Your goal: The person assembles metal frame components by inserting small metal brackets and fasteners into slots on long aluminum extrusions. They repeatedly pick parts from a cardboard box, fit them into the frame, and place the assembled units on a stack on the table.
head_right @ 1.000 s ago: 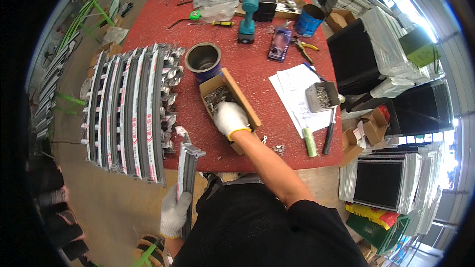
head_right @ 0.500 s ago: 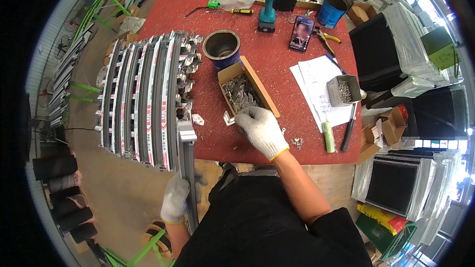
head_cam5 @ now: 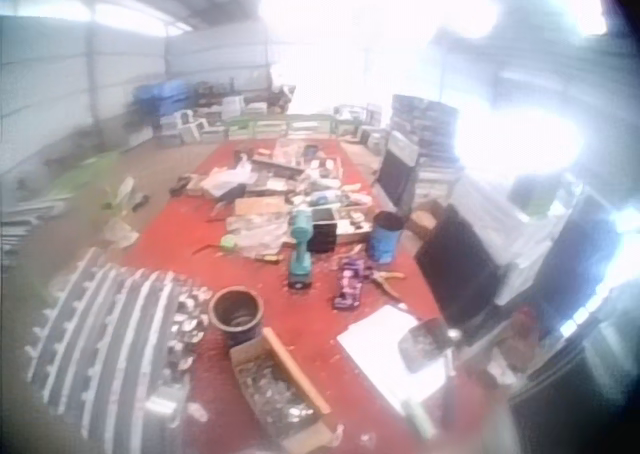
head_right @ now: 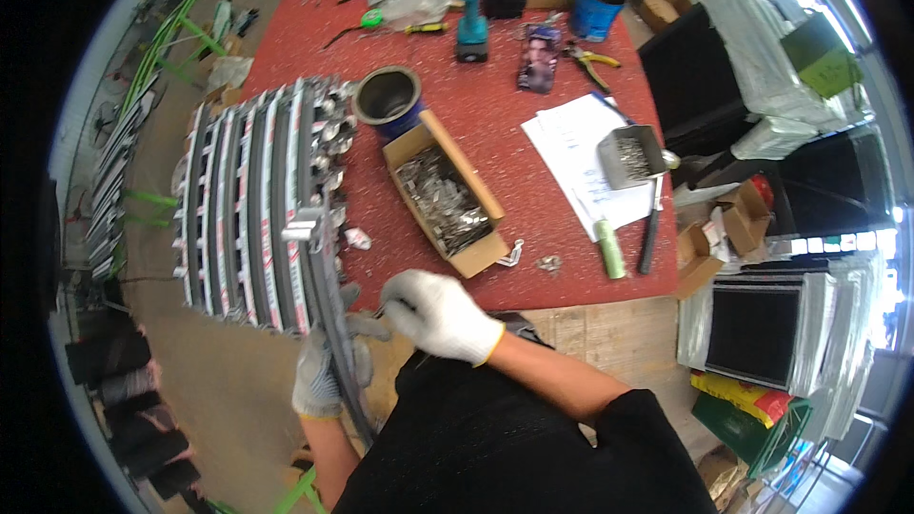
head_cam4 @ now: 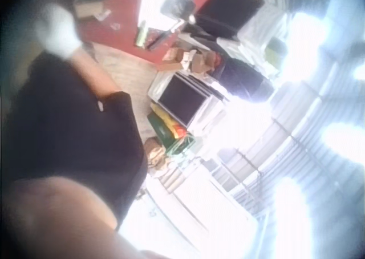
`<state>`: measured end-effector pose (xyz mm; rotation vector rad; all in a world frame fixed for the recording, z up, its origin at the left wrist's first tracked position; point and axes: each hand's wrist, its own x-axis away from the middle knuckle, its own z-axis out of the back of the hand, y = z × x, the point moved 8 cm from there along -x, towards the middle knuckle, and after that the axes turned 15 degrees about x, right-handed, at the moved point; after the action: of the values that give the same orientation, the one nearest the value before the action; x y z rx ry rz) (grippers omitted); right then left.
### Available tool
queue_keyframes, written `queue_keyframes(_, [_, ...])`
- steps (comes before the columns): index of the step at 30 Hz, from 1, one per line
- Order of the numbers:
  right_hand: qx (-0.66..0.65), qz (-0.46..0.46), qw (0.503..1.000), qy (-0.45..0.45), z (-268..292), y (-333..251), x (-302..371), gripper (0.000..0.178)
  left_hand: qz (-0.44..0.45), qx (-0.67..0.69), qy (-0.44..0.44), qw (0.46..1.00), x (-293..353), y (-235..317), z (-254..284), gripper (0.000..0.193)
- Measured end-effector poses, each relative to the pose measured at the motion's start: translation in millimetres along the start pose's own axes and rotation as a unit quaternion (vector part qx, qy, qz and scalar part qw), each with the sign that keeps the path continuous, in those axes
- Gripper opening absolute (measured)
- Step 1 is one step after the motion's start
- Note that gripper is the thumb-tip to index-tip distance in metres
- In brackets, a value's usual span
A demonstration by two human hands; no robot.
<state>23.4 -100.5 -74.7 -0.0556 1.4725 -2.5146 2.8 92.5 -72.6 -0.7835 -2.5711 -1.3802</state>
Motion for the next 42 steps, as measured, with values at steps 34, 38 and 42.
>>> queue_keyframes(34, [-0.028, -0.215, 0.971, 0.101, 77.7, 38.0, 12.5, 0.024, 0.007, -0.367, 0.067, 0.928, 13.5, 7.9, -30.4, 0.059])
queue_keyframes(38, [-0.138, -0.273, 0.939, 0.160, 110.1, 28.4, 16.7, 0.023, 0.006, -0.369, 0.087, 0.925, 17.7, 6.1, -26.6, 0.060])
queue_keyframes(42, [-0.113, -0.233, 0.949, 0.179, 122.8, 7.9, 13.0, 0.026, 0.021, -0.363, 0.085, 0.928, 15.1, 1.1, -29.2, 0.060])
